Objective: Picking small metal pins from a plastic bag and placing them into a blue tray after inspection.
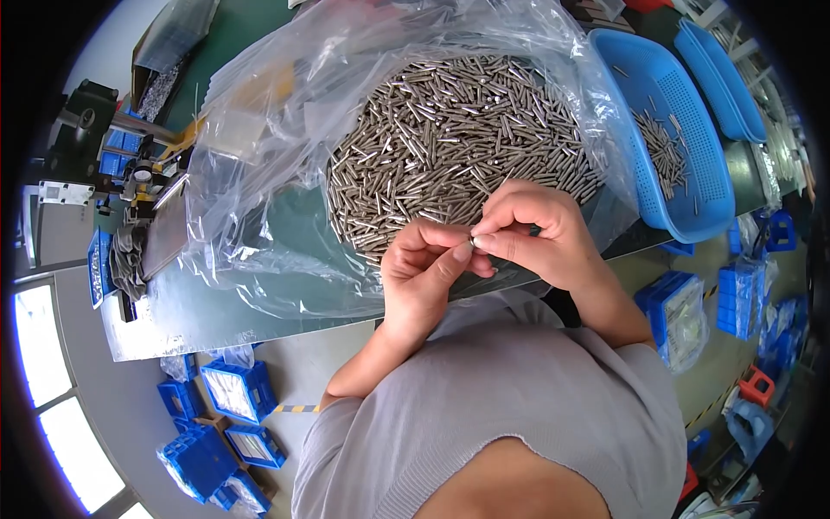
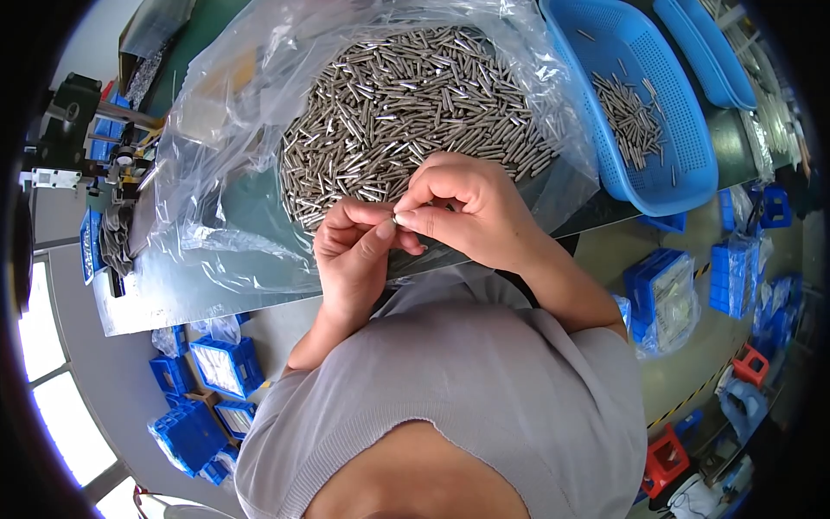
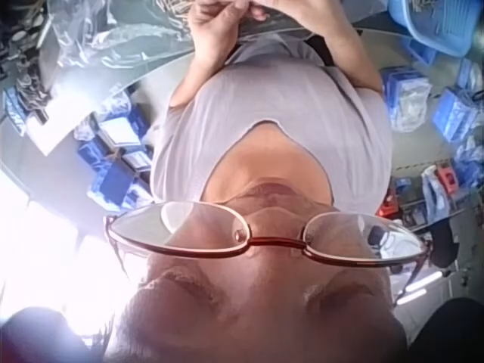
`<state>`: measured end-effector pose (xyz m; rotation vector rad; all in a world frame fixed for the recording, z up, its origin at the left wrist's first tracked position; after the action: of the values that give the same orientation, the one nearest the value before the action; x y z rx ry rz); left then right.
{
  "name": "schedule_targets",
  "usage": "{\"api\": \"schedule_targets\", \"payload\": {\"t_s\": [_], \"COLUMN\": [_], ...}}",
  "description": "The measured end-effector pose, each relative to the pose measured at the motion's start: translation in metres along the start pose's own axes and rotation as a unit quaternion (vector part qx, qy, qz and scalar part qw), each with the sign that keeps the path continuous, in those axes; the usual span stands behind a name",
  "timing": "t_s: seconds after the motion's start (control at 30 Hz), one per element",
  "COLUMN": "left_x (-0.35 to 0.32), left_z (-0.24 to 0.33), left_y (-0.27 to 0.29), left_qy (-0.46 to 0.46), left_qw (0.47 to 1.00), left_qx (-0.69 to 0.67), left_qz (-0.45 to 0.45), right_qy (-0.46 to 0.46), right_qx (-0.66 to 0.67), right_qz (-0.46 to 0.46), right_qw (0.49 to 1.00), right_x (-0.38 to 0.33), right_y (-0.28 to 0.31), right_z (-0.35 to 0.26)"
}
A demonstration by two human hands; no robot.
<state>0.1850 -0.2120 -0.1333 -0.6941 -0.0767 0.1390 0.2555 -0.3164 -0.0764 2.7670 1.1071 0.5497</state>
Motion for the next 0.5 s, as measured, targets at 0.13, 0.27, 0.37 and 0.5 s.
{"api": "schedule_targets", "payload": {"t_s": [0.13,0.27,0.37,0.5], "left_x": [0.001,0.001,0.001,0.003], "left_z": [-0.003,-0.003,-0.003,-0.003], "left_y": [-0.001,-0.002,0.0,-0.006], "left_qy": [0.005,0.012,0.005,0.007], "left_qw": [1.0,1.0,1.0,1.0], "left_qx": [0.015,0.024,0.009,-0.005], "left_qz": [0.004,0.002,-0.007,-0.012], "right_qy": [-0.022,-0.034,0.001,0.057], "right_qx": [-0.003,-0.051,-0.044,-0.383], "right_qz": [-0.008,0.025,0.222,0.472], "right_qw": [1.0,0.998,0.974,0.792], "right_x": [0.001,-0.003,-0.025,-0.076], "right_y": [0.0,0.015,0.069,0.153], "right_z": [0.005,0.001,-0.018,-0.068]}}
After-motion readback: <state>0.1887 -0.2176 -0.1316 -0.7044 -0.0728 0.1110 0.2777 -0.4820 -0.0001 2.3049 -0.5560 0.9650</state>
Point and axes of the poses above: each hand's wrist, its own x-axis towards the middle knuckle, its own y-axis out of the back of the hand, z = x × y, the point moved 9 cm from there along x, towards the middle knuckle, and after that the axes turned 3 degrees about -x, right-handed, at the moved point
